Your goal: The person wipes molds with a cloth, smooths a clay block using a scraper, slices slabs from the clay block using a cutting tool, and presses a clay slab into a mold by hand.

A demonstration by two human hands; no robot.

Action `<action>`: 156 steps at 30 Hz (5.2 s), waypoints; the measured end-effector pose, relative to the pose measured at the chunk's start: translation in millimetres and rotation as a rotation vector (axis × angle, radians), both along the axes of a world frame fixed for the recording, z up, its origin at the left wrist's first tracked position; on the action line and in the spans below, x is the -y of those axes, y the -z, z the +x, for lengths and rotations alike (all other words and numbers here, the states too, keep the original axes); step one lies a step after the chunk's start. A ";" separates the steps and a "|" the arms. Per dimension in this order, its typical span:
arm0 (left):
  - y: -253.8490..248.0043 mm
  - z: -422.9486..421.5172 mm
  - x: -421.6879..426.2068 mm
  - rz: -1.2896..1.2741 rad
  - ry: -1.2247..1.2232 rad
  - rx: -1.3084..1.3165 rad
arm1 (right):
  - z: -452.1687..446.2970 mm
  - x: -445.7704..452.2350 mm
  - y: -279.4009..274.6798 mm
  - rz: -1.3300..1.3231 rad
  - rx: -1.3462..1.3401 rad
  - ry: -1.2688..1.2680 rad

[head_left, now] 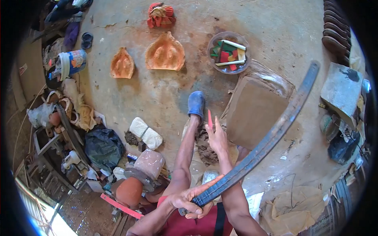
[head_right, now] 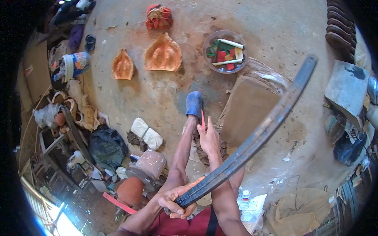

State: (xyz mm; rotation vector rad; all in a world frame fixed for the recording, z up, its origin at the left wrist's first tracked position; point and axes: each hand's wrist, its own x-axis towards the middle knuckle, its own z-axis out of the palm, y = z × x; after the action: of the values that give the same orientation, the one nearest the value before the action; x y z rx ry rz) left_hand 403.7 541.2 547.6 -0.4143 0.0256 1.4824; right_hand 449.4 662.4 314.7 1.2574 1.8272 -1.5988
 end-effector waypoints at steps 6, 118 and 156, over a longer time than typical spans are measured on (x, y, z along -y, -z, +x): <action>17.2 12.0 -0.8 -0.103 -0.183 0.108 | 36.8 -59.5 -70.6 -0.625 -0.313 0.871; 294.9 -236.6 -131.7 -0.803 0.892 -2.446 | 15.2 -386.5 3.8 0.608 0.183 -0.718; 290.1 -222.5 -134.5 -0.783 0.870 -2.480 | 44.3 -366.3 29.1 0.791 0.216 -0.756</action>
State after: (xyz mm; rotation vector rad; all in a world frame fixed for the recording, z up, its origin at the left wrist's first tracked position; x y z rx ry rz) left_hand 181.2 675.7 257.5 0.9601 2.3624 0.1928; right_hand 493.7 1028.7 285.6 0.7579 2.4488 -0.3265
